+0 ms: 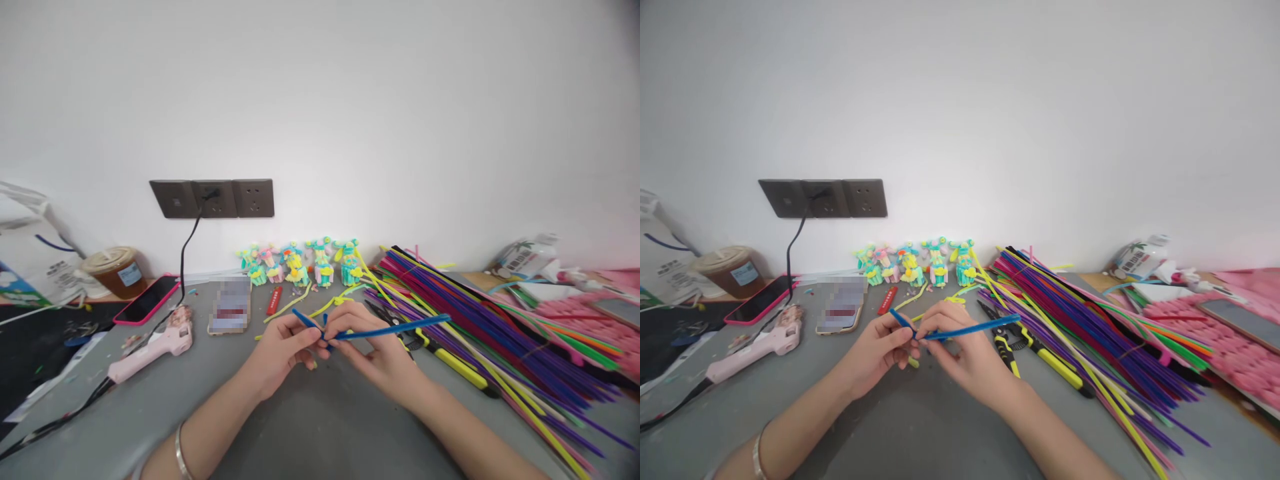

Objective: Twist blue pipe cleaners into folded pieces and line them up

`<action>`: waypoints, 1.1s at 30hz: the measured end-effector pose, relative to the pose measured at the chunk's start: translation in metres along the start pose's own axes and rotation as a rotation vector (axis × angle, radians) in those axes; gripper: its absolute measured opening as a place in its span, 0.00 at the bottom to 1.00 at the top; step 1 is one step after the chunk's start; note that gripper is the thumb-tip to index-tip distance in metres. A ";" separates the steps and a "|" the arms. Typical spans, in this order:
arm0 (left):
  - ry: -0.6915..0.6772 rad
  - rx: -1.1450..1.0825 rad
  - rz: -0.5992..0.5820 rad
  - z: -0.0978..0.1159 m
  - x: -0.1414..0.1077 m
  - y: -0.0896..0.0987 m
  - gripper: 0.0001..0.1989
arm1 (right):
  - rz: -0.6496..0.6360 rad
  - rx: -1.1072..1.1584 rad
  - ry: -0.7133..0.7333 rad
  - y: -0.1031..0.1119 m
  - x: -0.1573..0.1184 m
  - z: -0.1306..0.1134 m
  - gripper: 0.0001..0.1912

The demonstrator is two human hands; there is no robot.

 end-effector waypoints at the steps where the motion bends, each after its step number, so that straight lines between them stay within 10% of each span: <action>1: 0.001 -0.002 -0.004 0.001 0.000 0.000 0.13 | 0.002 0.019 -0.009 0.000 0.000 0.000 0.07; 20: 0.087 0.122 -0.063 0.007 -0.001 0.001 0.15 | -0.056 0.180 -0.036 0.007 0.003 0.001 0.06; 33: 0.253 0.258 -0.346 0.009 -0.010 -0.005 0.13 | -0.266 0.497 -0.211 0.005 -0.001 0.003 0.07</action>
Point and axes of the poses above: each hand's wrist, its own x-axis towards the middle knuckle, its own y-axis out of the back of the hand, z = x × y, the point moved 2 cm from there along x, towards the middle knuckle, and after that the axes turned 8 degrees about -z, right-handed, at the moved point
